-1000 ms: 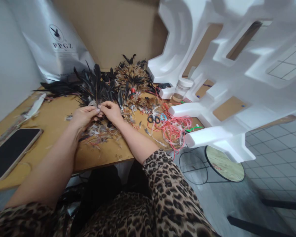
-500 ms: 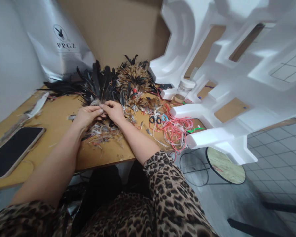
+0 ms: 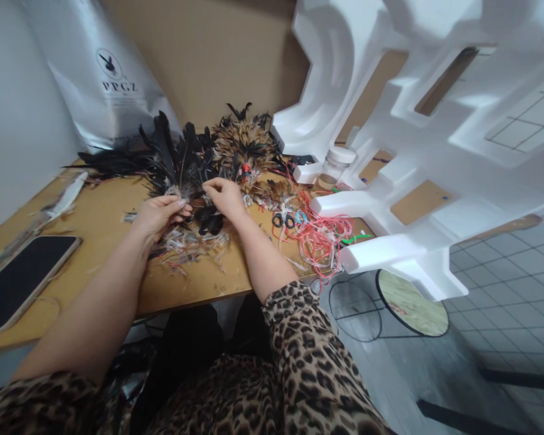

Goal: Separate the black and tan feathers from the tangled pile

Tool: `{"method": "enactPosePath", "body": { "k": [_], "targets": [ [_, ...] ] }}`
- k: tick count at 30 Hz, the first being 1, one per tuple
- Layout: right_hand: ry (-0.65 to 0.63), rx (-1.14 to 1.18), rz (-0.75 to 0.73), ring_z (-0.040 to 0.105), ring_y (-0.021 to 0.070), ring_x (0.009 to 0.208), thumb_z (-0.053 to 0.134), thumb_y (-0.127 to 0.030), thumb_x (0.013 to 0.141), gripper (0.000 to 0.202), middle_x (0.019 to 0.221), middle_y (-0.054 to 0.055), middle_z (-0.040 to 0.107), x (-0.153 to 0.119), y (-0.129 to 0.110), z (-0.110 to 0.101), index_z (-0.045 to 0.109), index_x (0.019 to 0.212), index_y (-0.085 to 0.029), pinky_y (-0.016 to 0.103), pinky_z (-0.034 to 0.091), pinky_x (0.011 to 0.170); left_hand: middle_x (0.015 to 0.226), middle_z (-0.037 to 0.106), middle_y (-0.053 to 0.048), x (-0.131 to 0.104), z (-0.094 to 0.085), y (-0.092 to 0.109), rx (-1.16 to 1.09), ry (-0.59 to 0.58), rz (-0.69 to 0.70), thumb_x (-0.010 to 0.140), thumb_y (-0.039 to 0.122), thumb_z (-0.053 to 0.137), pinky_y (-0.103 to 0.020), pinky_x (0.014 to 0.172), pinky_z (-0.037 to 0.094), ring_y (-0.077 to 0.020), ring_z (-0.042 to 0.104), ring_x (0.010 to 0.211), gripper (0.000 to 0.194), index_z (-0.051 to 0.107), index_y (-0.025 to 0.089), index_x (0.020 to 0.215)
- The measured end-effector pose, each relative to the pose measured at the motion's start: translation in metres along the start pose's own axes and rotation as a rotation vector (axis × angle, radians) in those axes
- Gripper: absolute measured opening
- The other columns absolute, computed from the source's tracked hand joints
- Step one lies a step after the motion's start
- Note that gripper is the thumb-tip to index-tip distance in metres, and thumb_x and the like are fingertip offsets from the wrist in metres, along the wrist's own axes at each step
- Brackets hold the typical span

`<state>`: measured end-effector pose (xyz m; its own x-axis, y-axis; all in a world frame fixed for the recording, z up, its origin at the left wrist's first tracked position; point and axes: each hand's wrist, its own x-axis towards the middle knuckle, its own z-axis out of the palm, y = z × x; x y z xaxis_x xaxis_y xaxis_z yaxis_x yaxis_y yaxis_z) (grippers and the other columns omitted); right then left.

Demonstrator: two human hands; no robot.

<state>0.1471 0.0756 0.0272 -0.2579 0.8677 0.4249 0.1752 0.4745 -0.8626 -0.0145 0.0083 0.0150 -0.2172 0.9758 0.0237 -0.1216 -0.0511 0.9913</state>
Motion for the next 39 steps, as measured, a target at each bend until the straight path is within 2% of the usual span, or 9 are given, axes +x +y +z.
{"method": "enactPosePath", "body": {
  "k": [4, 9, 15, 19, 23, 28, 31, 35, 39],
  "targets": [
    [0.075, -0.397, 0.015, 0.061, 0.0155, 0.082, 0.052, -0.025, 0.077, 0.019, 0.086, 0.003, 0.069, 0.006, 0.005, -0.031, 0.068, 0.084, -0.017, 0.028, 0.045, 0.079, 0.069, 0.069, -0.007, 0.001, -0.002, 0.0, -0.016, 0.019, 0.025, 0.064, 0.021, 0.072, -0.014, 0.044, 0.044, -0.0092, 0.061, 0.054, 0.013, 0.066, 0.011, 0.07],
    [0.073, -0.857, 0.194, 0.062, 0.0232, 0.091, 0.05, -0.023, 0.077, 0.027, 0.098, 0.012, 0.068, 0.005, 0.012, -0.051, 0.066, 0.097, -0.018, 0.035, 0.046, 0.08, 0.069, 0.069, -0.007, 0.0, -0.002, 0.004, -0.02, 0.082, 0.046, 0.064, 0.022, 0.072, -0.014, 0.043, 0.043, -0.0089, 0.061, 0.053, 0.014, 0.065, 0.011, 0.071],
    [-0.056, -0.98, 0.412, 0.062, 0.0268, 0.095, 0.055, -0.03, 0.078, 0.035, 0.103, 0.025, 0.064, 0.003, 0.02, -0.052, 0.065, 0.103, -0.007, 0.037, 0.046, 0.082, 0.069, 0.068, -0.006, -0.002, 0.001, 0.006, -0.001, 0.099, 0.041, 0.064, 0.022, 0.071, -0.015, 0.043, 0.042, -0.0086, 0.06, 0.053, 0.014, 0.065, 0.011, 0.071],
    [-0.183, -0.851, 0.37, 0.064, 0.0204, 0.081, 0.06, -0.018, 0.07, 0.021, 0.087, 0.016, 0.068, 0.004, 0.017, -0.05, 0.067, 0.087, -0.007, 0.027, 0.047, 0.073, 0.07, 0.068, -0.006, -0.001, -0.001, 0.004, 0.0, 0.094, 0.049, 0.064, 0.022, 0.07, -0.015, 0.043, 0.042, -0.0084, 0.06, 0.053, 0.014, 0.066, 0.011, 0.072],
    [-0.322, -0.285, 0.305, 0.052, 0.0075, 0.049, 0.056, -0.016, 0.073, 0.008, 0.053, -0.001, 0.057, 0.003, 0.003, -0.044, 0.062, 0.072, -0.011, 0.016, 0.039, 0.049, 0.071, 0.069, -0.007, 0.0, -0.001, 0.003, -0.014, 0.078, 0.03, 0.065, 0.023, 0.07, -0.015, 0.044, 0.043, -0.009, 0.061, 0.054, 0.015, 0.065, 0.011, 0.073],
    [-0.375, 0.252, 0.419, 0.044, 0.005, 0.037, 0.06, -0.022, 0.076, 0.011, 0.047, -0.004, 0.055, -0.003, -0.01, -0.02, 0.054, 0.072, -0.015, 0.014, 0.031, 0.036, 0.069, 0.068, -0.006, -0.001, 0.0, 0.004, -0.095, 0.055, -0.03, 0.062, 0.02, 0.072, -0.014, 0.042, 0.043, -0.0103, 0.062, 0.055, 0.017, 0.063, 0.011, 0.073],
    [-0.446, 0.272, 0.423, 0.05, 0.0052, 0.041, 0.061, -0.023, 0.077, 0.011, 0.052, -0.004, 0.057, -0.007, -0.009, -0.007, 0.056, 0.073, -0.014, 0.013, 0.034, 0.037, 0.062, 0.064, -0.003, -0.001, -0.002, 0.005, -0.141, 0.043, -0.062, 0.062, 0.019, 0.071, -0.013, 0.043, 0.044, -0.009, 0.06, 0.051, 0.015, 0.064, 0.012, 0.074],
    [-0.509, 0.101, 0.367, 0.049, 0.0033, 0.041, 0.059, -0.025, 0.078, 0.016, 0.059, -0.003, 0.059, -0.009, -0.006, 0.002, 0.06, 0.069, -0.012, 0.013, 0.031, 0.037, 0.061, 0.063, -0.003, 0.0, -0.007, 0.006, -0.128, -0.002, -0.088, 0.062, 0.019, 0.071, -0.014, 0.044, 0.045, -0.0072, 0.058, 0.049, 0.016, 0.066, 0.011, 0.075],
    [-0.461, 0.042, 0.324, 0.042, 0.0017, 0.04, 0.058, -0.025, 0.078, 0.019, 0.054, -0.005, 0.053, -0.011, -0.009, 0.002, 0.06, 0.065, -0.012, 0.014, 0.031, 0.04, 0.06, 0.062, -0.001, 0.004, -0.008, 0.004, -0.066, 0.144, -0.01, 0.061, 0.02, 0.071, -0.014, 0.041, 0.042, -0.0063, 0.054, 0.048, 0.015, 0.066, 0.011, 0.072]
  ]
}}
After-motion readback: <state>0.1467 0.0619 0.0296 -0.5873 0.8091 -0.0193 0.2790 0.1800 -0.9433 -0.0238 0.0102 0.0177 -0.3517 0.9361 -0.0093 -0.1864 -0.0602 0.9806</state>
